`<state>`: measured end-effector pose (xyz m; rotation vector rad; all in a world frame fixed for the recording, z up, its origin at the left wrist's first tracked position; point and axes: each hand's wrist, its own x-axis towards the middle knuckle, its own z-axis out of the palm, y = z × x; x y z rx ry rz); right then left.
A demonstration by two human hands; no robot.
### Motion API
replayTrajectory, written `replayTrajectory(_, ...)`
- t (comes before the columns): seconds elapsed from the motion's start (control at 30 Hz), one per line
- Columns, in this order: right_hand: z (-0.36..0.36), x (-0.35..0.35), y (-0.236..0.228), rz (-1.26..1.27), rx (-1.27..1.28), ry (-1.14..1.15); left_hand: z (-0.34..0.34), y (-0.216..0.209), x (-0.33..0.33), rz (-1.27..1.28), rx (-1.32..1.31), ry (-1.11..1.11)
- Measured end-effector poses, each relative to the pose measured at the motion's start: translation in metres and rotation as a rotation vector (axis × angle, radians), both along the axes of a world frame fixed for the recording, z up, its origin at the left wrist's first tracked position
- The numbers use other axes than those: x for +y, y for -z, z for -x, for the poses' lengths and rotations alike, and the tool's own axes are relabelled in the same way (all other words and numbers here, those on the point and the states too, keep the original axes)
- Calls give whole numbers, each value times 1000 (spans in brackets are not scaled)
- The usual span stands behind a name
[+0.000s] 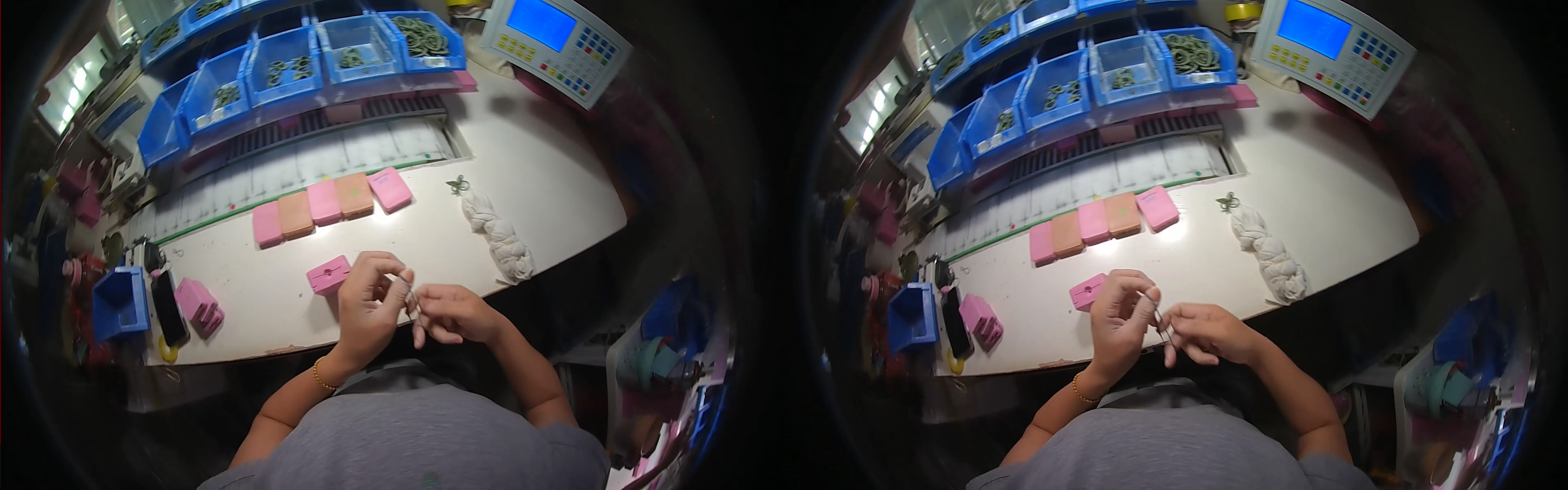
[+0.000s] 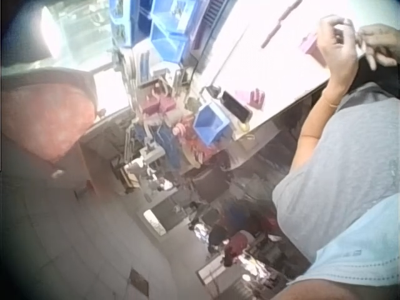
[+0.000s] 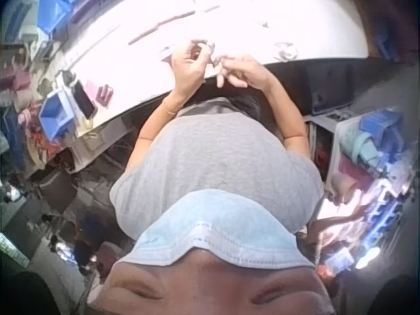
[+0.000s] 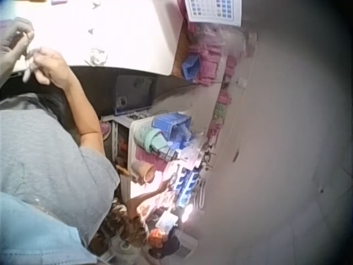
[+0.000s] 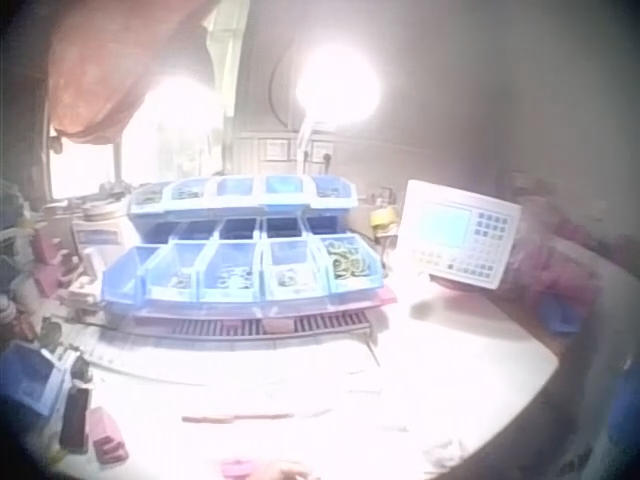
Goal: The person is assembling small green and blue floral components into a pink mold/base.
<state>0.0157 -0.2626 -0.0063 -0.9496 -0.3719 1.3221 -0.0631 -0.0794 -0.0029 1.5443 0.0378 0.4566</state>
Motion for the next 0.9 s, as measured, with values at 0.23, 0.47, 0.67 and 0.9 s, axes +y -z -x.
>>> replayTrajectory(0.23,11,-9,-18,-207,-510,133,13,-10,3,102,335,256)
replayTrajectory(0.47,2,13,-12,46,-746,377,57,-15,71,-503,36,-213)
replayTrajectory(0.67,-7,55,-24,159,-1312,286,32,28,102,-327,244,4)
replayTrajectory(0.9,-18,74,-31,112,-1381,115,35,15,94,-436,25,152)
